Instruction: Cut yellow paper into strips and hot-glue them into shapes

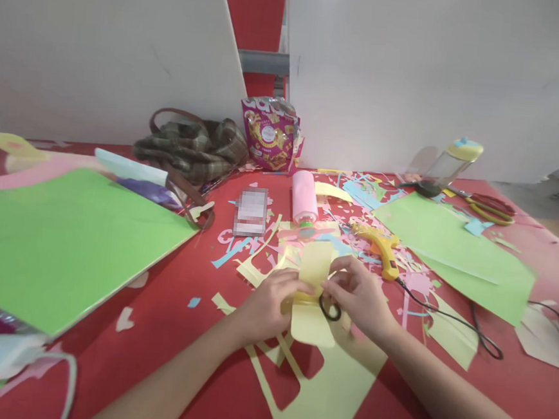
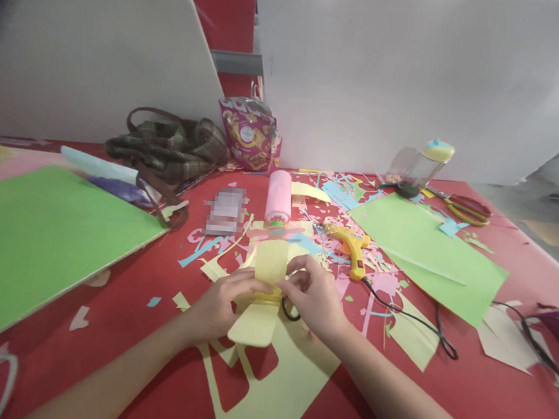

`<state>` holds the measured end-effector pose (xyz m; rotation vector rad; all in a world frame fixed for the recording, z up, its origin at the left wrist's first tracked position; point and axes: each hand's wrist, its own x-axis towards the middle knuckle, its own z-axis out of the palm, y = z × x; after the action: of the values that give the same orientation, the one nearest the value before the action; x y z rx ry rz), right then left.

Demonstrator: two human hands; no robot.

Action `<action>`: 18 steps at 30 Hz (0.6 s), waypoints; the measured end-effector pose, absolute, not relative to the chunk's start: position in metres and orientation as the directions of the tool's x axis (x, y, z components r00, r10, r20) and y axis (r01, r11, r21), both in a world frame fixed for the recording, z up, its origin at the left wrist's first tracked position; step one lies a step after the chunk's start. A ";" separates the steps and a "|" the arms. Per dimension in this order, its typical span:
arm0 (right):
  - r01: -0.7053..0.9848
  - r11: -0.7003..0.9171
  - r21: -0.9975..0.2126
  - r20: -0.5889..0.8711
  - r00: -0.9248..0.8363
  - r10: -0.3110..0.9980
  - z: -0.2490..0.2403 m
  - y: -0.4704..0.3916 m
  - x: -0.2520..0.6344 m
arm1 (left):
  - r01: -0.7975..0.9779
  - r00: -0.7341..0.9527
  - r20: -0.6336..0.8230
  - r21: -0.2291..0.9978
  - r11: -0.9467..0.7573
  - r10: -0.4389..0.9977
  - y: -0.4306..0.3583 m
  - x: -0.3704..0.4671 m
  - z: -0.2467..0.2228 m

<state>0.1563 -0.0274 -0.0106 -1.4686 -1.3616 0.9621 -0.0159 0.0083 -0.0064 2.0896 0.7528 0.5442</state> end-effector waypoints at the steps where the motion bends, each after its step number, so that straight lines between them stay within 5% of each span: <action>1: 0.353 0.044 -0.935 0.095 0.129 0.987 -0.012 -0.028 0.157 | 0.344 0.723 0.106 0.802 -0.488 0.683 0.009 -0.016 -0.008; 5: 0.620 0.244 -0.746 0.297 -0.019 0.955 -0.011 -0.032 0.160 | 0.390 0.716 0.123 0.746 -0.540 0.687 0.011 -0.016 -0.010; 10: 0.806 0.475 -0.354 0.107 -0.469 0.876 -0.006 -0.034 0.164 | 0.353 0.753 0.149 0.731 -0.585 0.641 0.011 -0.016 -0.012; 18: 0.823 0.563 -0.077 0.004 -0.564 0.825 -0.007 -0.031 0.166 | 0.357 0.731 0.193 0.710 -0.607 0.655 0.011 -0.016 -0.019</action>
<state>0.1661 -0.0307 -0.0074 -1.4467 -2.7425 0.1025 -0.0159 0.0110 -0.0187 2.2657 0.7606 0.5825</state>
